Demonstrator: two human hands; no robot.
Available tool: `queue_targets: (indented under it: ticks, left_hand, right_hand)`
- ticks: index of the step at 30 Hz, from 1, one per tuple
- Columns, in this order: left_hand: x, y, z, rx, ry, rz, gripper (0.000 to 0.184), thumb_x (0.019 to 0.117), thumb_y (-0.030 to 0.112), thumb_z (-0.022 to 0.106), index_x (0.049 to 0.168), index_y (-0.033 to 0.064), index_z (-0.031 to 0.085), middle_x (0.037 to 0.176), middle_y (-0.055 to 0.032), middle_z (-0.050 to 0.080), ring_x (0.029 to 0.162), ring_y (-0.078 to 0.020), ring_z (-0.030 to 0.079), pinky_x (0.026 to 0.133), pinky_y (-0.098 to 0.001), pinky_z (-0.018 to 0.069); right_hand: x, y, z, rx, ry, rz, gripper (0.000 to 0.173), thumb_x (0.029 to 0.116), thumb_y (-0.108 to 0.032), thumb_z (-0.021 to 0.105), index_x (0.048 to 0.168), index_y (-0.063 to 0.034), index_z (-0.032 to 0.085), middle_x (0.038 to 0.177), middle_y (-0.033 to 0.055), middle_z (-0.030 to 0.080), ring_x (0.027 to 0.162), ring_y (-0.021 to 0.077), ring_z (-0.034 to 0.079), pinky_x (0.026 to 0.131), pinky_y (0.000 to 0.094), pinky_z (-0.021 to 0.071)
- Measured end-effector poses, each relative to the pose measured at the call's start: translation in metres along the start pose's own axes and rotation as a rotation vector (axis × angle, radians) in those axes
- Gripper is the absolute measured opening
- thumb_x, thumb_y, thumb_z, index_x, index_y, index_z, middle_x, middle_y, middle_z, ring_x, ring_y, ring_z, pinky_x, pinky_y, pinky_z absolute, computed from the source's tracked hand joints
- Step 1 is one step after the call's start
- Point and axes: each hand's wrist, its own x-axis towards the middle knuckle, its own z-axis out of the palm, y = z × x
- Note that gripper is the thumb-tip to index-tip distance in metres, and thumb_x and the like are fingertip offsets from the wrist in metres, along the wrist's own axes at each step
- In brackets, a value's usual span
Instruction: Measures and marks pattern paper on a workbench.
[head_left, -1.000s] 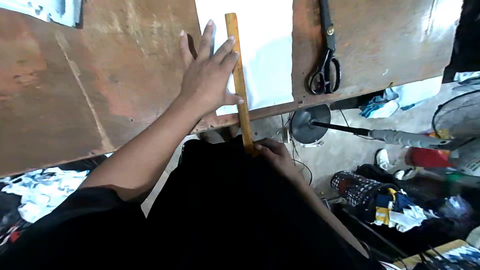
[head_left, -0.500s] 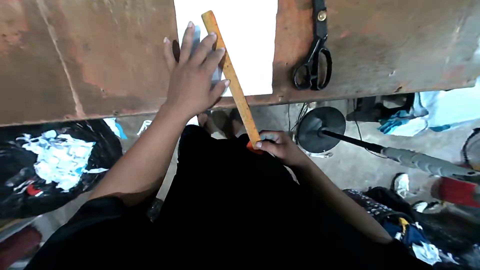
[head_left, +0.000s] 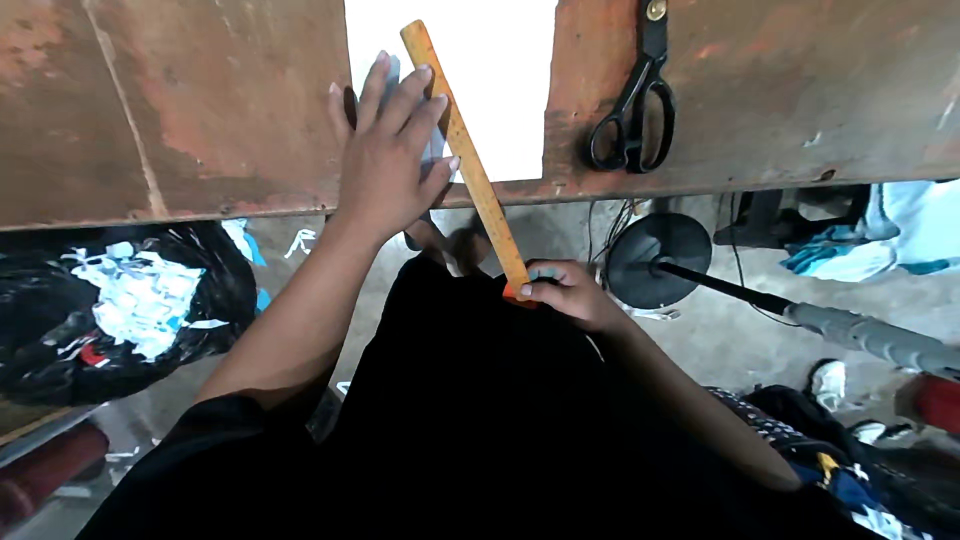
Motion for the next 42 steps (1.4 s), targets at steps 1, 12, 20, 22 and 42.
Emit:
queue_targets:
  ticks: [1,12,20,22,42]
  left_hand:
    - [-0.002,0.001,0.001,-0.001,0.002,-0.003,0.06,0.1009,0.056,0.048,0.15,0.0213,0.053,0.166,-0.0013,0.036,0.158,-0.0359,0.016,0.119,-0.0754,0.0043]
    - [-0.001,0.006,-0.001,0.022,0.03,-0.032,0.074,0.0926,0.069,0.054,0.148,0.0203,0.055,0.165,-0.0012,0.038,0.158,-0.0354,0.019,0.119,-0.0745,0.0057]
    - [0.001,0.009,0.007,-0.011,0.056,-0.048,0.075,0.0903,0.068,0.058,0.149,0.0209,0.054,0.166,-0.0001,0.037,0.158,-0.0337,0.019,0.119,-0.0754,0.0049]
    - [0.001,0.009,0.007,-0.014,0.042,-0.057,0.076,0.0902,0.068,0.058,0.149,0.0211,0.053,0.166,0.0004,0.036,0.158,-0.0333,0.018,0.119,-0.0753,0.0047]
    - [0.003,0.007,0.01,-0.068,0.076,-0.067,0.074,0.0879,0.068,0.064,0.146,0.0233,0.057,0.164,0.0037,0.04,0.158,-0.0331,0.021,0.116,-0.0785,0.0068]
  right_hand:
    - [-0.001,0.001,0.0,-0.004,-0.003,0.004,0.012,0.0937,-0.013,0.062,0.091,-0.0067,0.071,0.085,-0.0049,0.07,0.078,-0.001,0.064,0.073,0.0212,0.0547]
    - [0.005,-0.001,-0.001,-0.021,0.011,-0.039,0.012,0.0931,-0.012,0.061,0.089,-0.0078,0.071,0.082,-0.0056,0.068,0.075,-0.0016,0.063,0.07,0.0204,0.0533]
    - [0.004,0.003,-0.003,0.046,0.035,0.003,0.014,0.0923,-0.011,0.059,0.089,-0.0097,0.072,0.083,-0.0068,0.07,0.075,-0.0015,0.063,0.069,0.0206,0.0531]
    - [0.005,0.004,-0.003,0.071,0.032,-0.004,0.014,0.092,-0.009,0.059,0.089,-0.0098,0.072,0.083,-0.0067,0.07,0.076,-0.001,0.063,0.07,0.021,0.0538]
    - [0.002,-0.015,-0.036,-0.178,0.135,0.032,0.013,0.0958,-0.016,0.061,0.099,-0.0086,0.072,0.088,-0.0034,0.07,0.068,0.0025,0.061,0.061,0.0224,0.0536]
